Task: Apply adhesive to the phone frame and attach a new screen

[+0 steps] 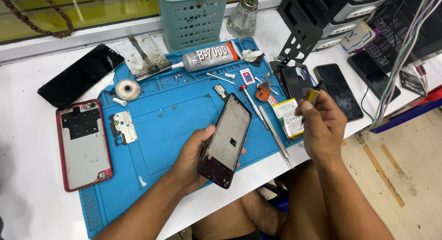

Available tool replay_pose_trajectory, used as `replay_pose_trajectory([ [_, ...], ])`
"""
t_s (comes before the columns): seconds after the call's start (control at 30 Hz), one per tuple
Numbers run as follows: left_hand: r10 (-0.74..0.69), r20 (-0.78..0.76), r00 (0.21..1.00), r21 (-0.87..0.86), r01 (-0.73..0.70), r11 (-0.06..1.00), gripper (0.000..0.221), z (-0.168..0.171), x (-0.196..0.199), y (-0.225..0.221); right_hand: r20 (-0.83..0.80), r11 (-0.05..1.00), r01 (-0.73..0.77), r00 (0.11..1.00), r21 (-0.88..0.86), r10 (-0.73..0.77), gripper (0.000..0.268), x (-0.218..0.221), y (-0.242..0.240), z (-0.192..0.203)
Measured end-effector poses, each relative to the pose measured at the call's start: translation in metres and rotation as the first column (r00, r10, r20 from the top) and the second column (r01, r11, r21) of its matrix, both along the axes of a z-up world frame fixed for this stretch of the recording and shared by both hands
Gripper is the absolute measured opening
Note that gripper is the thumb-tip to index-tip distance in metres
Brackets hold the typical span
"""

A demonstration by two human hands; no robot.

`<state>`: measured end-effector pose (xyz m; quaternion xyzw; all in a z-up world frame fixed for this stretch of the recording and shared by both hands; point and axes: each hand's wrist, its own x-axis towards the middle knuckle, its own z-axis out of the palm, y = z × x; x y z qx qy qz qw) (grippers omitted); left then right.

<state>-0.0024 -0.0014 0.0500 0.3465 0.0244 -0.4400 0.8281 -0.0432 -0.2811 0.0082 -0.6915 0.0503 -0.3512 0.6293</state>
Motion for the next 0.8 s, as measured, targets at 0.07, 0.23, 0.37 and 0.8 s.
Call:
replay_pose_trajectory([
  [0.07,-0.008,0.02,1.0,-0.004,0.008,1.0,0.048,0.0,0.0,0.0,-0.018,0.995,-0.011,1.0,-0.101,0.009,0.027,0.016,-0.003,0.005],
  [0.23,-0.018,0.055,0.998,-0.018,0.019,1.0,0.048,-0.011,-0.001,0.001,-0.05,0.88,-0.001,0.998,-0.476,-0.026,0.02,0.061,-0.006,0.009],
  [0.37,-0.073,0.017,0.997,-0.066,0.074,0.995,0.057,-0.033,0.003,0.001,-0.14,0.824,-0.063,0.99,-0.563,-0.021,0.023,0.092,0.015,0.015],
  [0.8,-0.015,-0.178,0.984,0.072,0.029,0.997,0.077,-0.026,0.009,-0.005,-0.357,0.688,-0.355,0.922,-0.633,0.148,0.022,0.223,0.012,-0.026],
])
